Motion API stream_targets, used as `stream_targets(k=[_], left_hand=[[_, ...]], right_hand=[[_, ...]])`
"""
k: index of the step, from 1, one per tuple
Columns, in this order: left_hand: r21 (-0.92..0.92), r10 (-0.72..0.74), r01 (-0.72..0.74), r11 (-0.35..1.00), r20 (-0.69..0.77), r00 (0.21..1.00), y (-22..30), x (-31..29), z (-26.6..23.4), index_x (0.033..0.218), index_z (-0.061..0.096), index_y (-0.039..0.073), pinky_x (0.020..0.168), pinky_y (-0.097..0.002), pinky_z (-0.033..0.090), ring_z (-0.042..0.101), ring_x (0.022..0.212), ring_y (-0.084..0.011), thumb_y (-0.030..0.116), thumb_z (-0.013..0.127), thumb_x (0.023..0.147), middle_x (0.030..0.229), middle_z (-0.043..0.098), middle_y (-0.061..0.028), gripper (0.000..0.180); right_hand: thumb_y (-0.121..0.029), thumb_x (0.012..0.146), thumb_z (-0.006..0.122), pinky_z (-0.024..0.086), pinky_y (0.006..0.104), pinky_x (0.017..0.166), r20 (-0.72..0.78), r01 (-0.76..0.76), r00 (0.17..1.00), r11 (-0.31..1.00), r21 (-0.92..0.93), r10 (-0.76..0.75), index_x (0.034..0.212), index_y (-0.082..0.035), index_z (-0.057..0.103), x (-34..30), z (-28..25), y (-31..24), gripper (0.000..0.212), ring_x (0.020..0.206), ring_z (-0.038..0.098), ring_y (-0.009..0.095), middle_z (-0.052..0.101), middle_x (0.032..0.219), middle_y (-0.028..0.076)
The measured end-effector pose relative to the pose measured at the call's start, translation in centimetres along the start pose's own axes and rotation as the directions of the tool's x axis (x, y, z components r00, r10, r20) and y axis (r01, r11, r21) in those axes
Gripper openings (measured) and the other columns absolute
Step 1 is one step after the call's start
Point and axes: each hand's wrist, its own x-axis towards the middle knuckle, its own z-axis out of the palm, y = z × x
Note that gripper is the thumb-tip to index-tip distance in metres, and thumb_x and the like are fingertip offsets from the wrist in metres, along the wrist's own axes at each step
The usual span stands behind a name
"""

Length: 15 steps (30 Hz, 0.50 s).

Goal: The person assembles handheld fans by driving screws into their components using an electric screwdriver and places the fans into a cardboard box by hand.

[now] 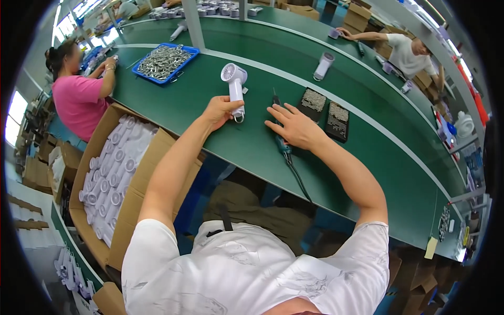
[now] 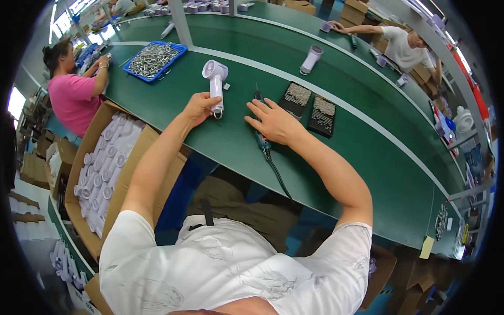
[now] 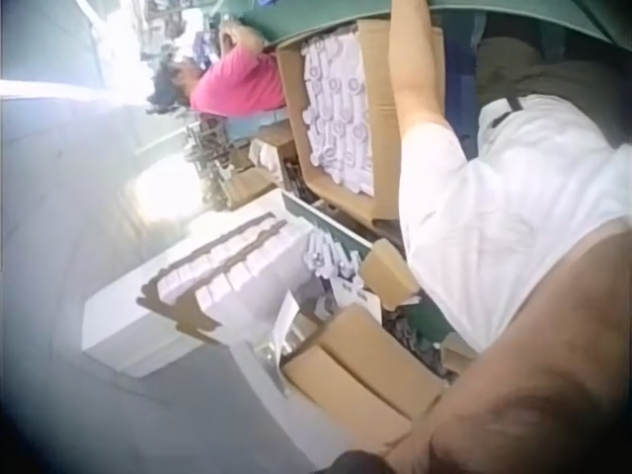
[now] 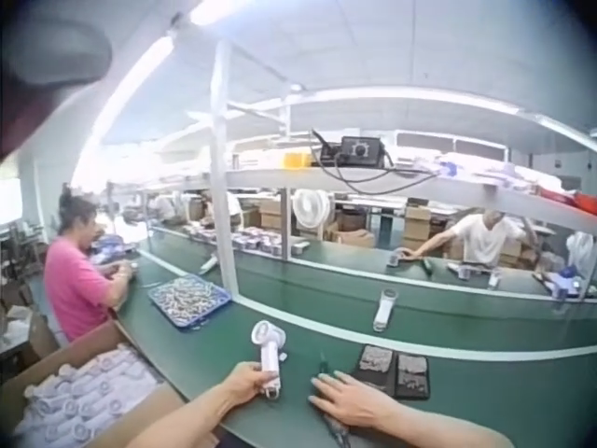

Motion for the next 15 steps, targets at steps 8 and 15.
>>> stream_targets(k=[8,15], left_hand=[[-0.045,-0.038,0.035,0.998,-0.050,0.998,0.7,1.0,1.9,0.107,0.061,0.001,0.059,-0.0313,0.051,0.065,0.072,-0.0158,0.033,0.071,0.099,0.087,0.065,-0.0038,0.034],[-0.100,0.020,-0.018,0.995,0.024,1.000,2.7,6.1,4.2,0.113,0.059,-0.001,0.063,-0.0343,0.052,0.069,0.079,-0.0210,0.036,0.068,0.101,0.094,0.067,-0.0093,0.040]], right_hand=[[-0.017,0.093,0.056,0.039,0.0508,0.115,0.050,0.128,0.990,0.988,0.092,-0.133,0.121,-0.004,0.064,1.2,2.8,3.5,0.032,0.132,0.055,0.030,0.064,0.127,0.014],[-0.012,0.079,0.072,0.046,0.0538,0.109,-0.369,-0.041,0.919,0.964,0.262,0.139,0.107,-0.004,0.064,-0.7,-2.0,4.1,0.030,0.108,0.065,0.031,0.067,0.106,0.011]])
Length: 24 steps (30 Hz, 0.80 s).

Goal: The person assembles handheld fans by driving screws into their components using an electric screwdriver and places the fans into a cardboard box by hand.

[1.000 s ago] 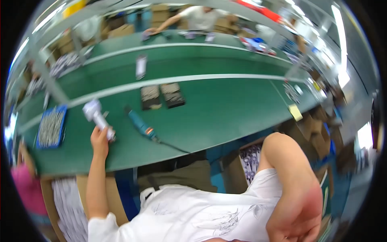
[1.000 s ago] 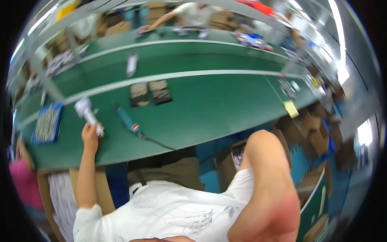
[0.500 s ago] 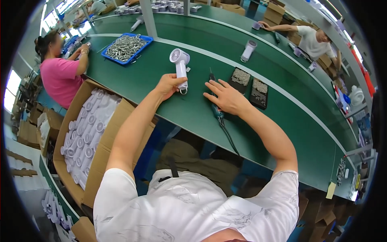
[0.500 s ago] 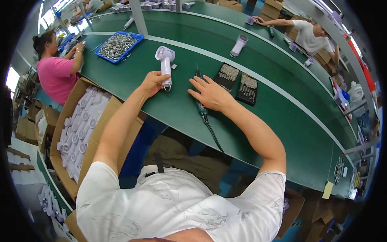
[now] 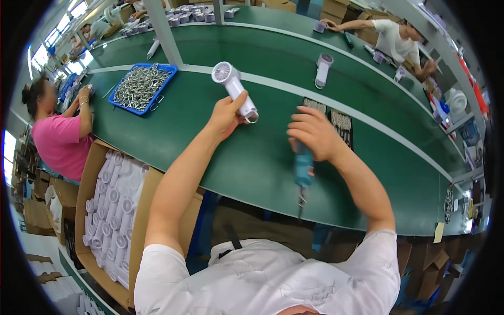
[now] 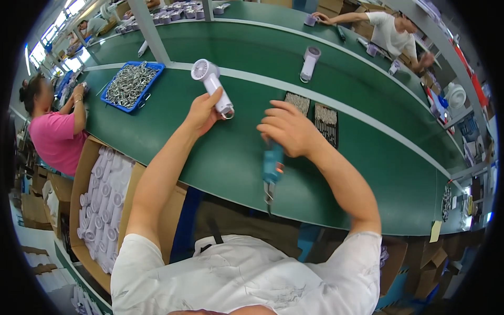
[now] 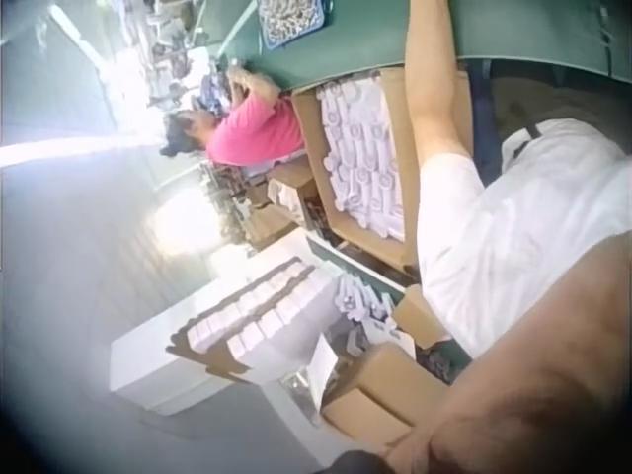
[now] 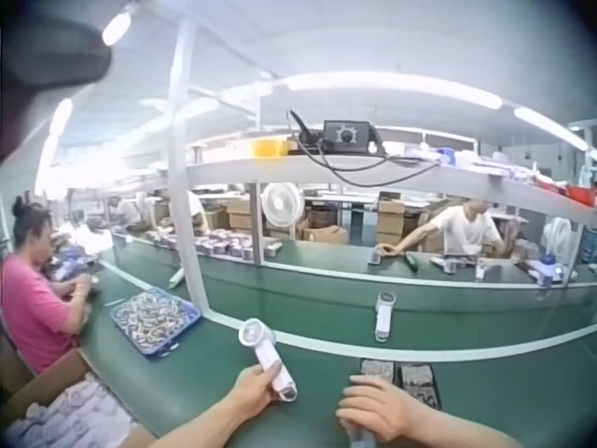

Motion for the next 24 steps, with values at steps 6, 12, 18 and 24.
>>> stream_targets(k=[6,12,18,24], left_hand=[[-0.037,-0.020,0.023,0.999,0.085,0.996,-0.9,5.2,3.4,0.113,0.059,-0.003,0.064,-0.0342,0.054,0.069,0.077,-0.0203,0.040,0.066,0.101,0.094,0.069,-0.0103,0.044],[0.066,-0.117,0.109,0.992,0.134,0.984,-3.2,3.4,5.6,0.132,0.045,-0.012,0.083,-0.0415,0.061,0.070,0.105,-0.0303,0.039,0.058,0.105,0.115,0.067,-0.0241,0.058],[0.056,-0.213,0.206,0.977,0.192,0.958,-4.8,2.2,7.4,0.137,0.039,-0.013,0.094,-0.0456,0.060,0.067,0.115,-0.0346,0.038,0.055,0.106,0.125,0.063,-0.0280,0.062],[0.040,-0.245,0.242,0.970,0.221,0.944,-5.0,1.8,7.0,0.126,0.051,-0.008,0.083,-0.0420,0.063,0.072,0.099,-0.0299,0.037,0.057,0.106,0.110,0.068,-0.0206,0.050]], right_hand=[[-0.015,0.100,0.052,0.060,0.0428,0.068,-0.854,-0.139,0.443,0.962,0.234,0.272,0.106,0.004,0.058,3.0,-5.6,-0.8,0.021,0.063,0.066,0.028,0.064,0.071,0.014],[-0.030,0.104,0.055,0.052,0.0430,0.052,-0.557,-0.052,0.252,0.586,0.809,0.792,0.104,0.003,0.061,1.6,-8.0,1.3,0.033,0.051,0.057,0.023,0.058,0.064,0.009],[-0.023,0.101,0.062,0.051,0.0383,0.045,-0.457,-0.092,0.165,0.475,0.875,0.874,0.094,0.002,0.060,-0.9,-4.1,4.1,0.027,0.047,0.056,0.020,0.057,0.061,0.009],[-0.018,0.098,0.066,0.051,0.0363,0.044,-0.465,-0.212,0.167,0.492,0.844,0.869,0.093,0.005,0.063,-0.4,-1.9,5.1,0.024,0.044,0.055,0.017,0.058,0.060,0.008]])
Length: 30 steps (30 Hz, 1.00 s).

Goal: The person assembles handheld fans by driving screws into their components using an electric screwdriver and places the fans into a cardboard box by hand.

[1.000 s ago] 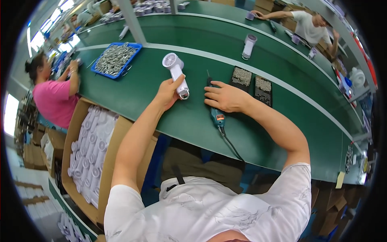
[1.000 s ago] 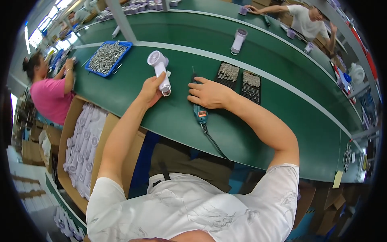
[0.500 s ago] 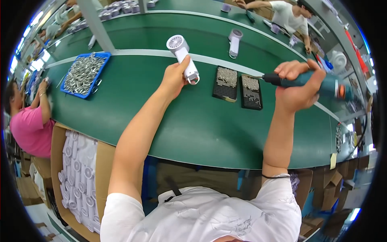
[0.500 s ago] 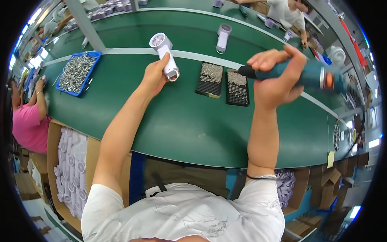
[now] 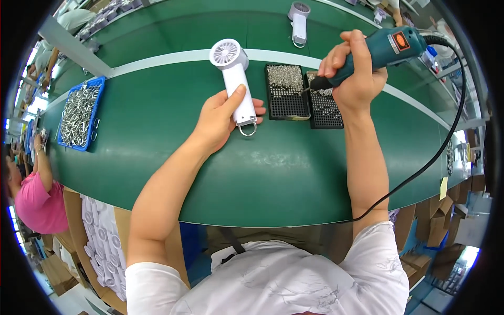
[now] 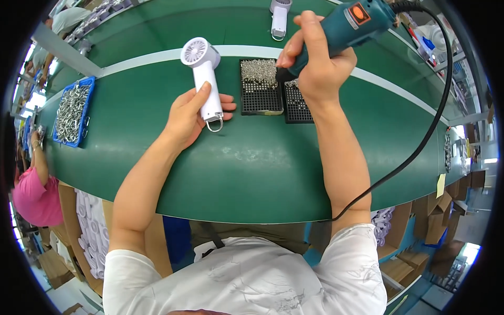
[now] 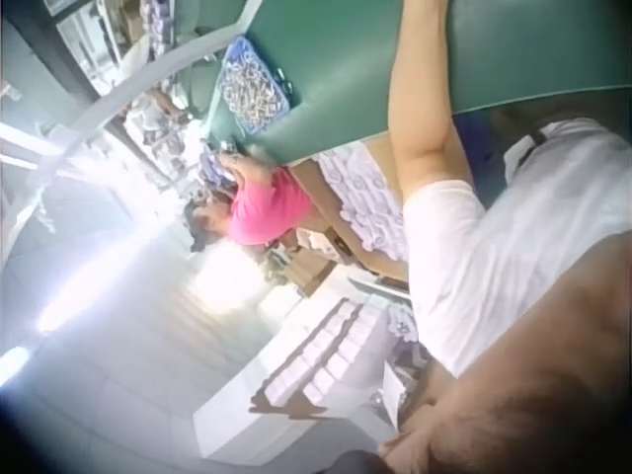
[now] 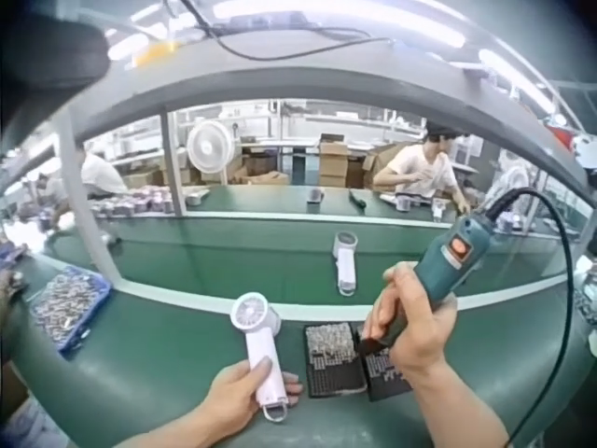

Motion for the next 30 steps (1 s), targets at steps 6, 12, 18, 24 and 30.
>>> stream_targets(k=[6,12,18,24,30], left_hand=[[0.023,-0.056,0.054,0.998,0.064,0.996,0.4,-0.7,-1.7,0.117,0.054,-0.005,0.073,-0.0395,0.062,0.072,0.089,-0.0273,0.036,0.056,0.106,0.100,0.068,-0.0181,0.042],[0.051,-0.057,0.051,0.997,0.129,0.990,0.5,-1.2,-1.6,0.122,0.053,-0.006,0.079,-0.0406,0.062,0.072,0.093,-0.0286,0.024,0.062,0.104,0.105,0.068,-0.0191,0.037],[0.154,-0.072,0.052,0.987,0.126,0.989,0.4,-1.4,-1.2,0.125,0.053,-0.007,0.087,-0.0400,0.061,0.073,0.098,-0.0262,0.019,0.064,0.102,0.109,0.068,-0.0159,0.036],[0.199,-0.095,0.068,0.978,0.129,0.987,0.1,-1.1,-1.5,0.126,0.056,-0.008,0.088,-0.0386,0.061,0.073,0.097,-0.0232,0.018,0.065,0.102,0.109,0.070,-0.0143,0.037],[0.206,-0.100,0.073,0.976,0.121,0.988,0.2,-1.0,-1.5,0.125,0.056,-0.008,0.087,-0.0381,0.061,0.073,0.097,-0.0224,0.018,0.066,0.102,0.109,0.070,-0.0144,0.037]], right_hand=[[-0.018,0.100,0.061,0.048,0.0365,0.047,0.047,-0.070,0.996,0.997,-0.012,0.071,0.101,0.006,0.064,-0.1,0.2,1.7,0.025,0.048,0.053,0.018,0.055,0.062,0.007],[-0.019,0.099,0.064,0.047,0.0367,0.046,0.066,-0.067,0.996,0.998,-0.011,0.068,0.098,0.006,0.063,-1.1,0.9,3.0,0.025,0.046,0.052,0.018,0.055,0.060,0.007],[-0.021,0.100,0.065,0.048,0.0362,0.046,0.032,-0.044,0.998,0.995,-0.095,0.047,0.100,0.009,0.063,-1.3,1.2,4.0,0.030,0.046,0.052,0.017,0.055,0.061,0.006],[-0.022,0.100,0.065,0.048,0.0360,0.046,0.028,-0.040,0.999,0.992,-0.119,0.043,0.101,0.009,0.062,-1.4,1.4,4.2,0.031,0.046,0.053,0.017,0.054,0.060,0.006],[-0.022,0.100,0.065,0.048,0.0359,0.046,0.028,-0.061,0.998,0.994,-0.095,0.064,0.101,0.009,0.062,-1.4,1.3,4.3,0.031,0.046,0.053,0.017,0.054,0.060,0.006]])
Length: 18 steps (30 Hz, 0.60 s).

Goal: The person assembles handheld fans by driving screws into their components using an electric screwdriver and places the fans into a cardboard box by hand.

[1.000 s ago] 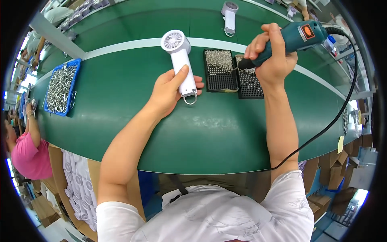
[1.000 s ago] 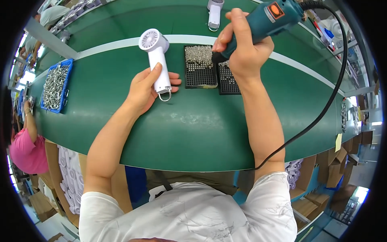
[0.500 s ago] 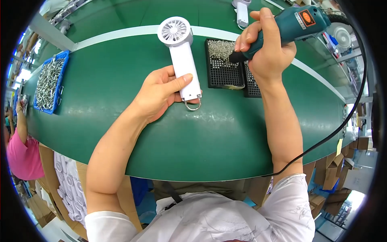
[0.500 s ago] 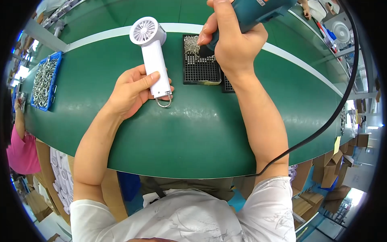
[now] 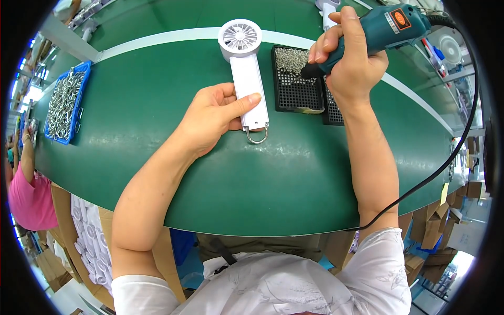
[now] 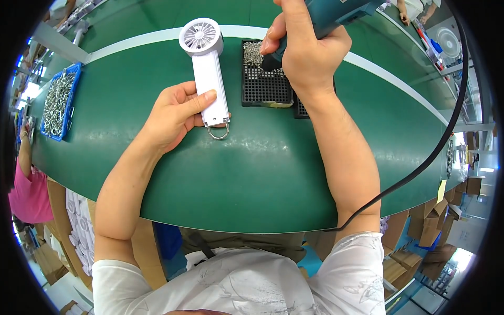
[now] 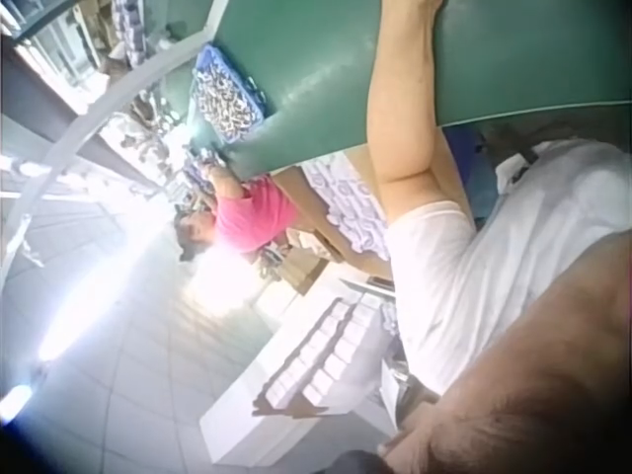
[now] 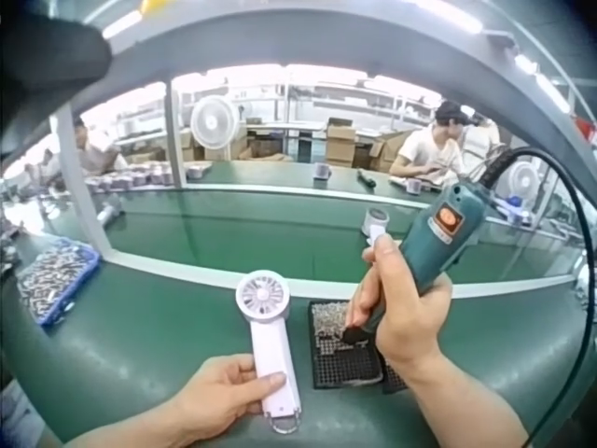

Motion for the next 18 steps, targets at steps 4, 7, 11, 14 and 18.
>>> stream_targets(k=[4,7,11,14,18], left_hand=[[-0.003,0.002,-0.002,1.000,0.005,1.000,-0.10,0.00,-0.06,0.126,0.056,-0.008,0.087,-0.0380,0.061,0.073,0.097,-0.0222,0.019,0.066,0.101,0.109,0.070,-0.0143,0.037],[-0.012,0.007,-0.007,1.000,0.007,1.000,-0.09,-0.04,0.08,0.126,0.056,-0.008,0.087,-0.0376,0.061,0.073,0.097,-0.0218,0.019,0.066,0.101,0.109,0.070,-0.0139,0.037],[0.000,0.008,-0.008,1.000,-0.009,1.000,-0.05,-0.07,0.16,0.126,0.057,-0.008,0.088,-0.0373,0.061,0.072,0.097,-0.0210,0.019,0.066,0.101,0.109,0.070,-0.0134,0.037],[0.015,0.005,-0.005,1.000,-0.011,1.000,0.05,-0.09,0.20,0.125,0.057,-0.008,0.088,-0.0371,0.061,0.072,0.097,-0.0206,0.019,0.066,0.101,0.109,0.070,-0.0132,0.037],[0.037,0.000,0.001,0.999,-0.013,1.000,0.13,-0.13,0.16,0.125,0.057,-0.008,0.087,-0.0367,0.061,0.072,0.096,-0.0201,0.019,0.066,0.101,0.108,0.070,-0.0130,0.037]], right_hand=[[-0.022,0.100,0.064,0.048,0.0359,0.046,0.004,-0.002,1.000,1.000,-0.003,0.002,0.101,0.008,0.062,-0.08,0.02,0.26,0.030,0.046,0.053,0.017,0.054,0.060,0.006],[-0.021,0.101,0.064,0.049,0.0359,0.046,0.013,0.006,1.000,1.000,-0.008,-0.006,0.100,0.007,0.062,-0.10,0.06,0.38,0.028,0.046,0.054,0.017,0.054,0.060,0.006],[-0.020,0.101,0.063,0.050,0.0359,0.046,0.031,0.026,0.999,0.999,-0.024,-0.026,0.097,0.006,0.062,-0.13,-0.02,0.40,0.026,0.046,0.054,0.017,0.055,0.060,0.006],[-0.020,0.101,0.063,0.050,0.0359,0.046,0.037,0.033,0.999,0.999,-0.031,-0.032,0.096,0.005,0.062,-0.17,0.00,0.46,0.026,0.046,0.055,0.017,0.055,0.060,0.006],[-0.020,0.101,0.064,0.051,0.0359,0.046,-0.005,0.028,1.000,0.998,-0.052,-0.028,0.092,0.004,0.062,-0.13,0.03,0.50,0.025,0.047,0.056,0.017,0.055,0.060,0.006]])
